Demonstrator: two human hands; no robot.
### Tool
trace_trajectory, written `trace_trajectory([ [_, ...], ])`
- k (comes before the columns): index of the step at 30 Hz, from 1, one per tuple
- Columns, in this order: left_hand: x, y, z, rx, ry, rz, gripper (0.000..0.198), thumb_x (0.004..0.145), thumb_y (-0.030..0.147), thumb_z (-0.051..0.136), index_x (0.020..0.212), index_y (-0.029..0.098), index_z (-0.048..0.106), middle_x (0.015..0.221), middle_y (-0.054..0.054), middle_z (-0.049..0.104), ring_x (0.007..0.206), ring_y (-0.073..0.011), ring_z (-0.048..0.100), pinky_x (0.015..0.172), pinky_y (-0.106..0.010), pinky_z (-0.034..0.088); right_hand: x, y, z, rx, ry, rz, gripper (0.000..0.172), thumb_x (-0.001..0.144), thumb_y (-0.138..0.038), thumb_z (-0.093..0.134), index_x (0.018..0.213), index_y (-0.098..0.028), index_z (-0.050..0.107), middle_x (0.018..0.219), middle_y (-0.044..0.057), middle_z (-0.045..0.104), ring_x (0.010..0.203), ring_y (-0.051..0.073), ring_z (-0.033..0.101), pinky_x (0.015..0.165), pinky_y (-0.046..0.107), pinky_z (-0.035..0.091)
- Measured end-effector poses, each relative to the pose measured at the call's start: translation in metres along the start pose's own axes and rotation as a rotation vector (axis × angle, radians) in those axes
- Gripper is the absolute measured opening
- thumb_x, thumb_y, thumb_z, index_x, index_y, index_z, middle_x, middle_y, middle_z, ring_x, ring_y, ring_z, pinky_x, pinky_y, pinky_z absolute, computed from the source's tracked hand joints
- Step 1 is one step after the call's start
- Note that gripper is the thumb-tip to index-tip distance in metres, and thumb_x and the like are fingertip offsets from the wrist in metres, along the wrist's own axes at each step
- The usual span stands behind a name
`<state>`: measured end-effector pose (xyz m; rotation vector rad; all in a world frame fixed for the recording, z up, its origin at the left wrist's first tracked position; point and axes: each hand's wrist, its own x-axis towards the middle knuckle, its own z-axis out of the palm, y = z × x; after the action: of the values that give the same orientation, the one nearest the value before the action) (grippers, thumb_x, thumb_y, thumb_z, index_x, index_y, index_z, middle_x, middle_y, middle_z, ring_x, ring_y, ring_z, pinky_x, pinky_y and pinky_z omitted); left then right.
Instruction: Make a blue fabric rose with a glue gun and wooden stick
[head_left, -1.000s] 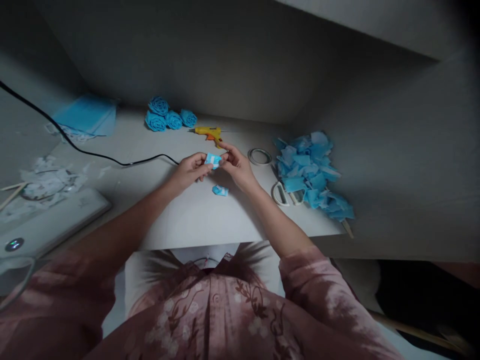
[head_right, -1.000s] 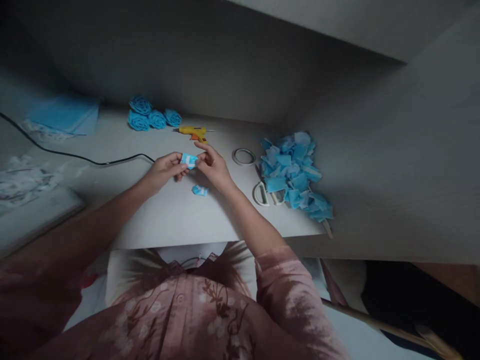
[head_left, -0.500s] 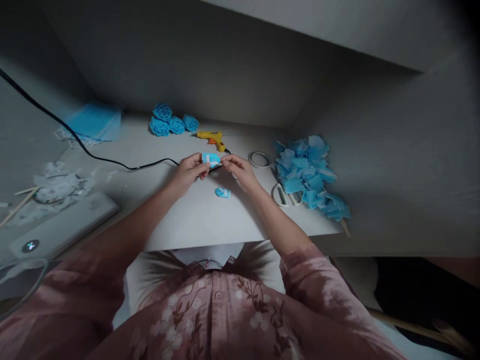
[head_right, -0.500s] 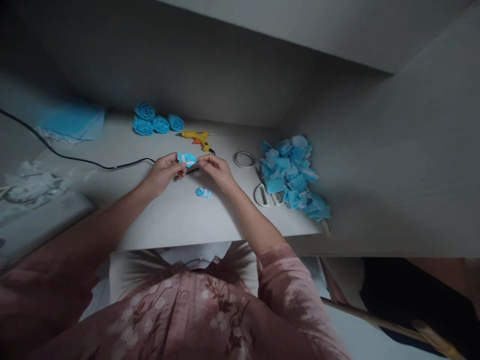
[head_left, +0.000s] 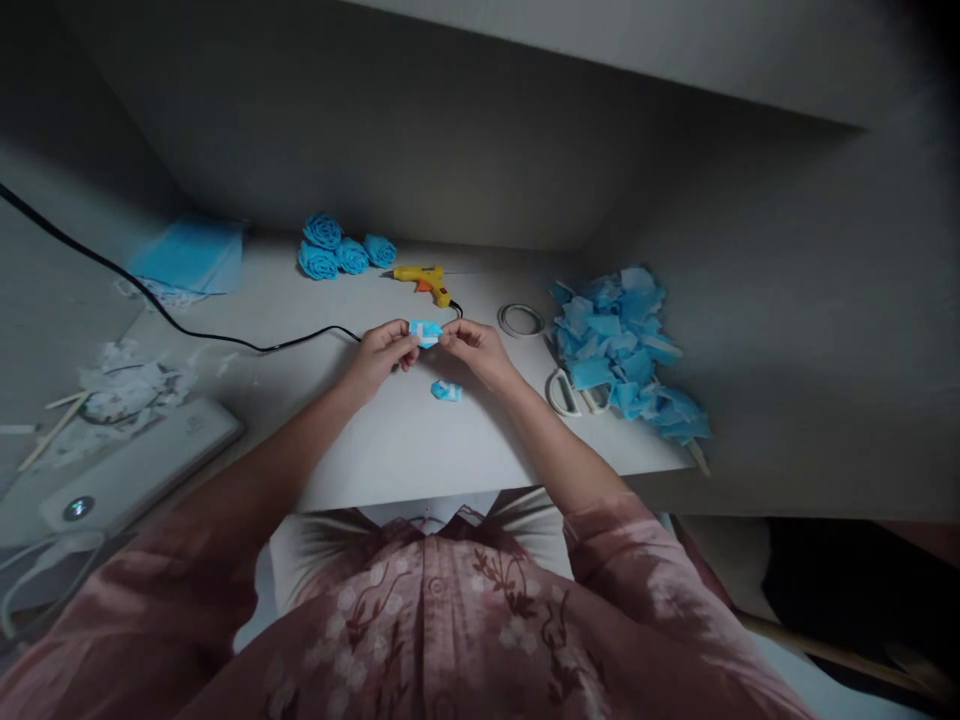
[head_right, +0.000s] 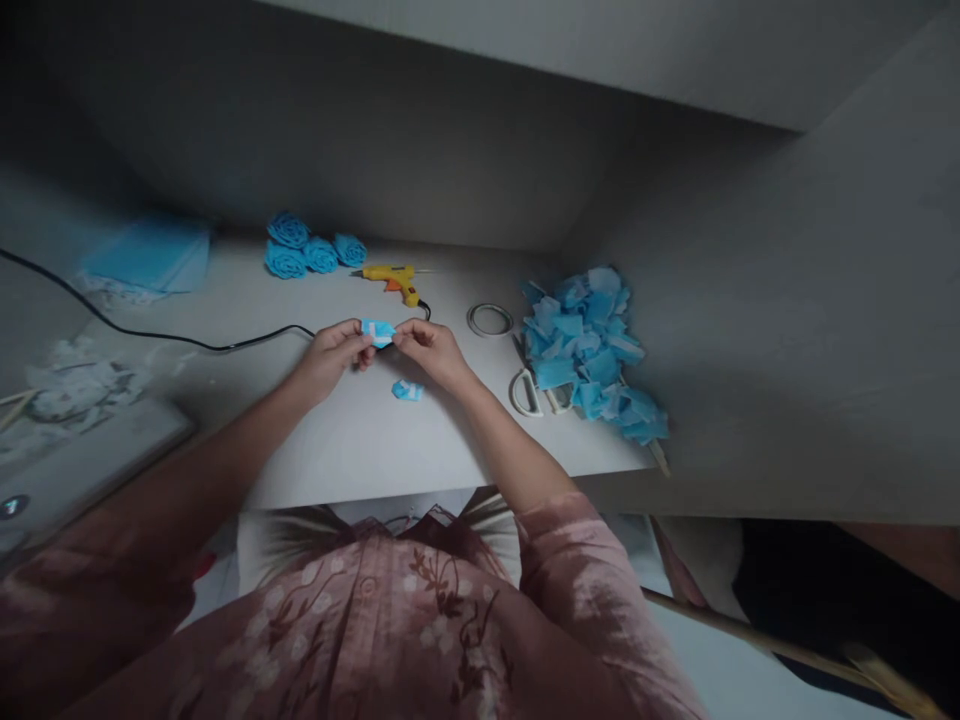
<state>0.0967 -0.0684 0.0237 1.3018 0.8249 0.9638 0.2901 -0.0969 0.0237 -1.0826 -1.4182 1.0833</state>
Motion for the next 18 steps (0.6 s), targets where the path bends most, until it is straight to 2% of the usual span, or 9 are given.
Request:
trace_trajectory([
  [5, 0.0024, -0.0005, -0.0024, -0.048, 0.054, -0.029, 0.024, 0.074, 0.036, 0.072, 0.084, 0.019, 0.06, 0.061, 0.002, 0.062, 0.052, -0.0101, 0.054, 0.048, -0.02, 0.039, 0.0004, 0.001, 0.0002, 0.019, 0.012, -0.001, 0.058, 0.07, -0.076, 0.081, 0.08, -0.02, 0.069, 0.072, -0.001, 0.058, 0.07, 0.013, 0.046, 0.07, 0.031, 0.038],
  [9, 0.003, -0.001, -0.0027, -0.031, 0.058, -0.023, 0.02, 0.072, 0.031, 0.072, 0.079, 0.019, 0.058, 0.058, 0.003, 0.061, 0.05, -0.0089, 0.052, 0.048, -0.019, 0.038, 0.0003, 0.0024, 0.0019, 0.023, 0.018, 0.019, 0.056, 0.07, -0.074, 0.081, 0.08, -0.02, 0.069, 0.072, -0.001, 0.058, 0.069, 0.013, 0.047, 0.07, 0.031, 0.039],
  [15, 0.0035, -0.0015, -0.0018, -0.071, 0.096, 0.01, 0.025, 0.07, 0.033, 0.074, 0.078, 0.019, 0.056, 0.059, 0.004, 0.06, 0.051, -0.0084, 0.051, 0.048, -0.019, 0.037, 0.0023, 0.0031, 0.0005, 0.055, 0.064, 0.006, 0.058, 0.073, -0.07, 0.08, 0.102, -0.02, 0.074, 0.079, -0.001, 0.061, 0.077, 0.016, 0.054, 0.079, 0.032, 0.045],
  [18, 0.0032, -0.0012, -0.0007, -0.076, 0.094, 0.01, 0.028, 0.068, 0.035, 0.076, 0.078, 0.02, 0.055, 0.059, 0.004, 0.06, 0.051, -0.0086, 0.051, 0.048, -0.02, 0.037, 0.0028, 0.0039, -0.0004, 0.056, 0.089, -0.019, 0.057, 0.072, -0.07, 0.081, 0.1, -0.022, 0.071, 0.078, -0.002, 0.06, 0.076, 0.015, 0.052, 0.078, 0.031, 0.044],
])
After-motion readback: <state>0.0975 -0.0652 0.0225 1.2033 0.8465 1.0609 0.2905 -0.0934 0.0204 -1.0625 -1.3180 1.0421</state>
